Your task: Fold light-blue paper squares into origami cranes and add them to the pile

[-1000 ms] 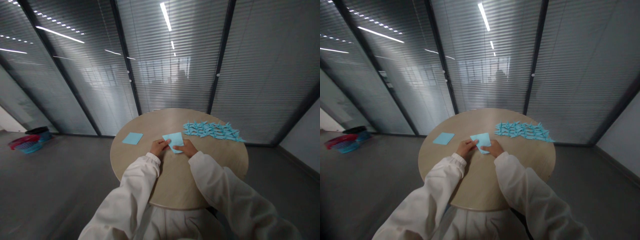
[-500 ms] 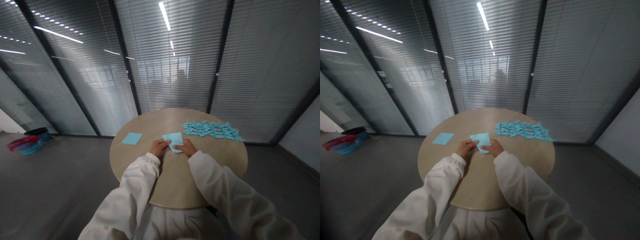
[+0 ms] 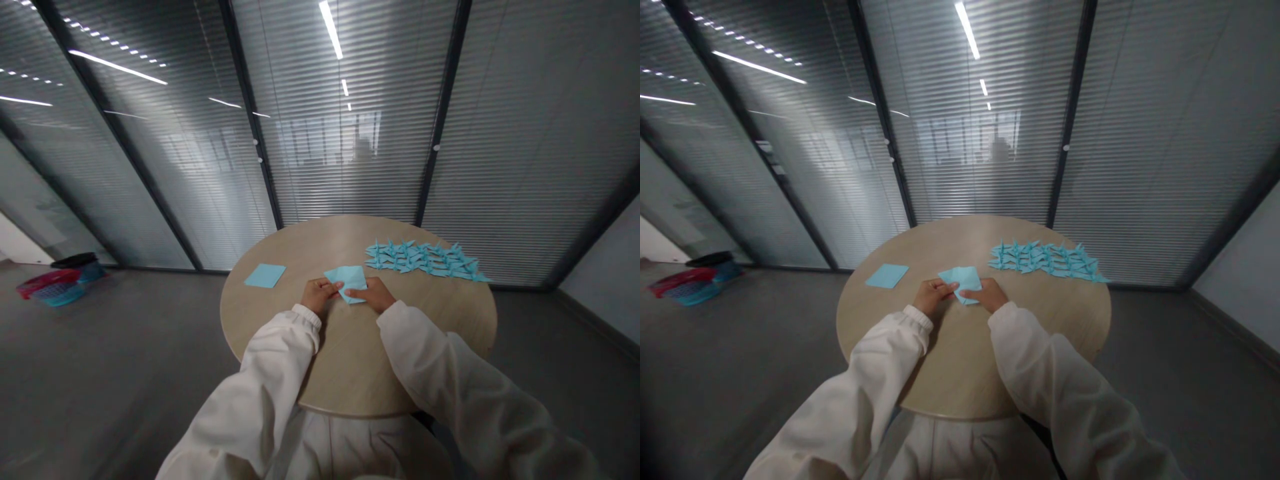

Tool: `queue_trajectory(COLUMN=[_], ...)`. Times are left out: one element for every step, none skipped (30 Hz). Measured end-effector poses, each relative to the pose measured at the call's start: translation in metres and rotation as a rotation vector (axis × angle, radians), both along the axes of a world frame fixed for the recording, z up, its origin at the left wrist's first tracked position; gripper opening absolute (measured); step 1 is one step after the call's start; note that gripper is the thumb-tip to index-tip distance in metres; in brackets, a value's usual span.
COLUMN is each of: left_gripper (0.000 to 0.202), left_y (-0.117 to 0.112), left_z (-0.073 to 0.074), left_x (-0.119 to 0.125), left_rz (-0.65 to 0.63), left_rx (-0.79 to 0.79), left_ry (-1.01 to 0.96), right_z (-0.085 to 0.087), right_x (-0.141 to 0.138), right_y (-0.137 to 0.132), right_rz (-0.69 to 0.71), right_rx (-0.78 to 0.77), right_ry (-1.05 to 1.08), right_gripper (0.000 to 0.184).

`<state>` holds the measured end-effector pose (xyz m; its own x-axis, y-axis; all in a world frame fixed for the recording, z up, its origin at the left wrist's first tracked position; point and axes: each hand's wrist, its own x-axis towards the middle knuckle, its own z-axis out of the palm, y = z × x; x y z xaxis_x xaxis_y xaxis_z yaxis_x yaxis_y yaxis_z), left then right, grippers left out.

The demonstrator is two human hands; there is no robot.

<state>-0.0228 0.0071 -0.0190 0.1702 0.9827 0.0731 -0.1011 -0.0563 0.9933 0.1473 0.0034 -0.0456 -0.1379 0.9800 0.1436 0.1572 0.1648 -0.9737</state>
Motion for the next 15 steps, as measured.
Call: queue_trajectory(left_gripper=[0.040, 0.040, 0.040, 0.040, 0.040, 0.040, 0.040, 0.040, 0.040, 0.041, 0.041, 0.041, 0.042, 0.042, 0.041], left_y=[0.0004, 0.0010, 0.0018, 0.0026, 0.0033, 0.0039, 0.0044, 0.0046, 0.0045, 0.0043, 0.0039, 0.0034, 0.0029, 0.0025, 0.0021], left_z=[0.0001, 0.0000, -0.0002, -0.0007, -0.0013, -0.0020, -0.0027, -0.0033, -0.0037, -0.0039, -0.0039, -0.0036, -0.0033, -0.0029, -0.0026], left_x=[-0.0001, -0.0003, -0.0006, -0.0008, -0.0010, -0.0012, -0.0013, -0.0014, -0.0014, -0.0015, -0.0015, -0.0015, -0.0016, -0.0017, -0.0018], left_rz=[-0.008, -0.017, -0.024, -0.029, -0.031, -0.032, -0.035, -0.040, -0.046, -0.049, -0.048, -0.046, -0.044, -0.046, -0.051], left_rx=[-0.009, -0.021, -0.033, -0.045, -0.054, -0.061, -0.066, -0.071, -0.078, -0.087, -0.093, -0.099, -0.103, -0.108, -0.111], left_ry=[-0.010, -0.017, -0.024, -0.029, -0.032, -0.036, -0.041, -0.050, -0.060, -0.071, -0.077, -0.073, -0.061, -0.042, -0.017], right_z=[0.0003, 0.0007, 0.0011, 0.0015, 0.0018, 0.0019, 0.0019, 0.0016, 0.0010, 0.0003, -0.0004, -0.0012, -0.0019, -0.0024, -0.0027], right_x=[0.0002, 0.0005, 0.0007, 0.0009, 0.0010, 0.0011, 0.0011, 0.0012, 0.0012, 0.0012, 0.0013, 0.0013, 0.0014, 0.0015, 0.0016], right_y=[-0.0001, -0.0002, -0.0004, -0.0006, -0.0008, -0.0008, -0.0007, -0.0005, 0.0000, 0.0006, 0.0012, 0.0018, 0.0022, 0.0025, 0.0026], right_rz=[-0.007, -0.014, -0.019, -0.023, -0.025, -0.026, -0.029, -0.032, -0.035, -0.038, -0.043, -0.049, -0.056, -0.064, -0.074], right_rx=[-0.003, -0.001, 0.004, 0.009, 0.012, 0.012, 0.011, 0.011, 0.011, 0.013, 0.015, 0.017, 0.018, 0.019, 0.022], right_ry=[-0.013, -0.024, -0.032, -0.038, -0.041, -0.043, -0.046, -0.049, -0.053, -0.057, -0.058, -0.055, -0.051, -0.047, -0.046], right_gripper=[0.041, 0.040, 0.040, 0.040, 0.040, 0.040, 0.040, 0.040, 0.040, 0.039, 0.039, 0.038, 0.038, 0.037, 0.037])
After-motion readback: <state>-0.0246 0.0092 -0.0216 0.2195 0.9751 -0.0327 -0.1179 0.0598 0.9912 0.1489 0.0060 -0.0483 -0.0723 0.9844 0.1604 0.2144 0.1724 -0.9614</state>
